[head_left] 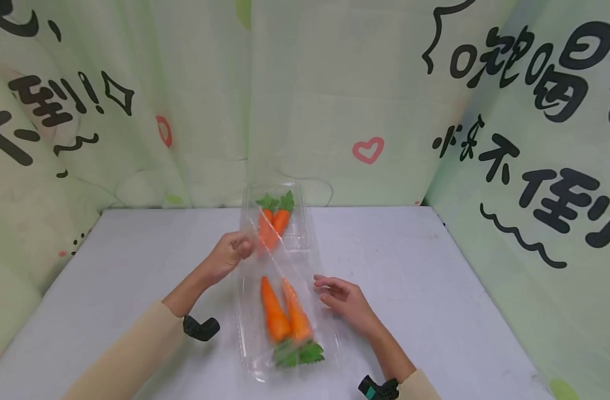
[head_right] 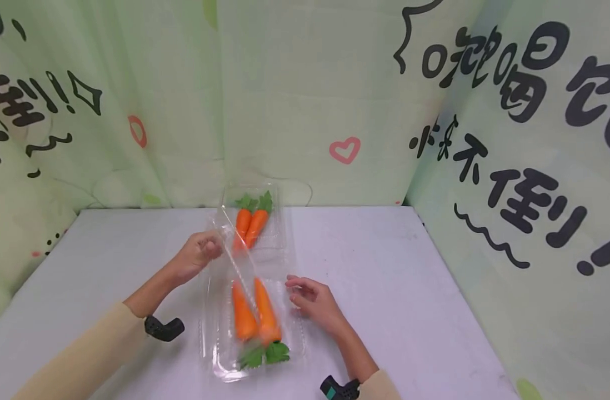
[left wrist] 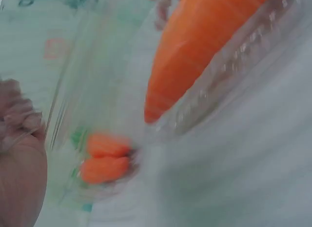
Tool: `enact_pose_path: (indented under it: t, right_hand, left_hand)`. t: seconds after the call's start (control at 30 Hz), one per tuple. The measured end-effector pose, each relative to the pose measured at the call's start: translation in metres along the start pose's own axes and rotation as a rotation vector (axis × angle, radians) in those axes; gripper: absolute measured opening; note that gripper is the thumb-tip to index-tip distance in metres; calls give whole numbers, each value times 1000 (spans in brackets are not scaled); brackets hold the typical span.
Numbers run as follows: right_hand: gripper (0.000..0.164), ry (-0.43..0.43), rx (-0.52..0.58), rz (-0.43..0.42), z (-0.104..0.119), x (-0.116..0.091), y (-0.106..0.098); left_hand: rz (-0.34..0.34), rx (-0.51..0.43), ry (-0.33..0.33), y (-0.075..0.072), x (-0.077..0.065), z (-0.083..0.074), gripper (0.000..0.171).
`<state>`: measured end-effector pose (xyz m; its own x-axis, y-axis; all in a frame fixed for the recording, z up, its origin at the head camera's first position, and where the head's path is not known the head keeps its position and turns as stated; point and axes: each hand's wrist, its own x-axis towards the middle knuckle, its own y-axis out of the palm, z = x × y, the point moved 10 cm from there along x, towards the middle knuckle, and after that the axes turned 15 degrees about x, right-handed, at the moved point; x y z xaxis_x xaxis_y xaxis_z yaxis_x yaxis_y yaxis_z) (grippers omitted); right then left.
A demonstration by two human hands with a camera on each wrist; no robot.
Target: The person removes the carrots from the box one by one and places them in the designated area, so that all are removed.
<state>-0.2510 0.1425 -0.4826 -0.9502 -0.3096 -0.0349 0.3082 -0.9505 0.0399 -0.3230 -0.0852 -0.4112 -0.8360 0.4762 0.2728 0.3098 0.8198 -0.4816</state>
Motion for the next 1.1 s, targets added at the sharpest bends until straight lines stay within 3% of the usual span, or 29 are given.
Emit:
enact_pose_path:
  t: [0.13,0.37,0.63,0.87,1.1]
  right_hand:
    - [32,2,2,35,1,-3,5]
    - [32,10,-44,-14,4,-2,3]
    - [35,7,-53,-92,8,-1,-4]
    - [35,20,-29,-127,7,-4,-8]
    - [35,22,-23,-143,6,-5,-10]
  left_hand:
    - [21,22,20,2,-5,3,89]
    - [1,60,34,-1,-6,4,84]
    - [5,87,-8,-2,-3,7,78]
    - [-7,95,-74,-6,-4,6,83]
    - [-28,130,-132,-11,-8,6,55]
